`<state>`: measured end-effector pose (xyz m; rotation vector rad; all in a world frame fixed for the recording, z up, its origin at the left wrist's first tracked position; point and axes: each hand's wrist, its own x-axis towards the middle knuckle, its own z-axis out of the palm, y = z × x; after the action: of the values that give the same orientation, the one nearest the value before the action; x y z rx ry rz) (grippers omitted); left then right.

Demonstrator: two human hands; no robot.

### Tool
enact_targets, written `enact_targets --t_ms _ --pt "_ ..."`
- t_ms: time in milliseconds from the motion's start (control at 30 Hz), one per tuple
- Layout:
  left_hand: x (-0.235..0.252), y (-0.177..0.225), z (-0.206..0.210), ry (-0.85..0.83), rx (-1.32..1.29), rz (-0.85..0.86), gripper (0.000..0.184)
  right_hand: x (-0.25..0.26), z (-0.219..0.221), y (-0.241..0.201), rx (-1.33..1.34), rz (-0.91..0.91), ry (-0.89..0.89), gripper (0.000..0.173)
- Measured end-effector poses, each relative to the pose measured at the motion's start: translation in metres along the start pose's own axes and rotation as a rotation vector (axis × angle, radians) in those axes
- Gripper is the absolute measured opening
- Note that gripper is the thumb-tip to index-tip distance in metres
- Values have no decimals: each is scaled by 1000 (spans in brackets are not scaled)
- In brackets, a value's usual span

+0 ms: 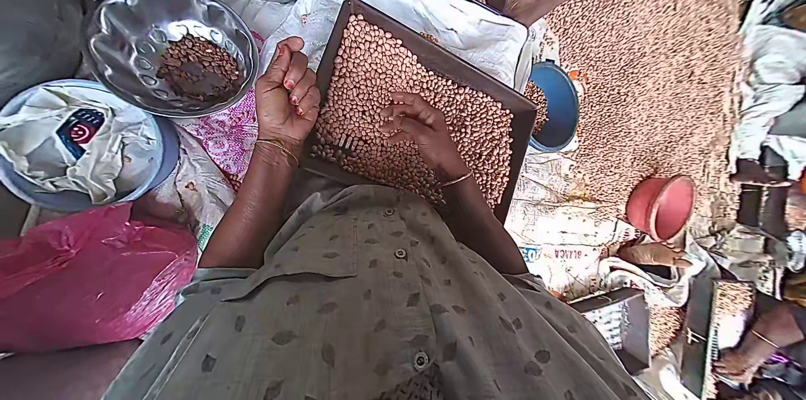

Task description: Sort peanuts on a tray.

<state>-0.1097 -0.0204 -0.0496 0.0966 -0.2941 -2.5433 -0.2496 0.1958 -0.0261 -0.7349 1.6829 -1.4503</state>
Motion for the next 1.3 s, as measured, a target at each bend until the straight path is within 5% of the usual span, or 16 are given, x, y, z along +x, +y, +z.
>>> enact_targets --t_ms 67,133,300,367,433,600,700,800,900,1000,1200,1300 --pt "1 0 -1 15 -1 22 38 4 16 9 35 98 -153 48" --pt "2 0 -1 30 -25 50 38 8 12 19 97 193 -105 44" --pt "2 -1 1 55 -79 85 38 8 -32 22 226 60 610 25" --pt "2 -1 2 58 -74 84 37 7 -39 18 204 -42 741 27" --pt "2 0 2 55 -73 90 37 7 -31 11 99 -111 612 30" --pt "2 -1 2 36 -65 69 37 29 37 -2 -340 -194 -137 35" --pt "0 0 4 53 -48 73 37 46 70 5 -706 -363 -387 40" --pt "1 0 6 69 -22 73 37 44 65 -2 -669 -306 -553 34" --pt "1 0 6 71 -22 69 37 40 34 -6 -433 -151 -385 26" --pt "1 -1 5 43 -36 57 37 49 3 -3 -553 -212 -74 22" --pt "0 -1 3 32 -25 55 36 62 13 10 -1110 -243 20 15" --pt "-1 -1 4 30 -14 50 37 61 19 15 -1182 -229 49 16"
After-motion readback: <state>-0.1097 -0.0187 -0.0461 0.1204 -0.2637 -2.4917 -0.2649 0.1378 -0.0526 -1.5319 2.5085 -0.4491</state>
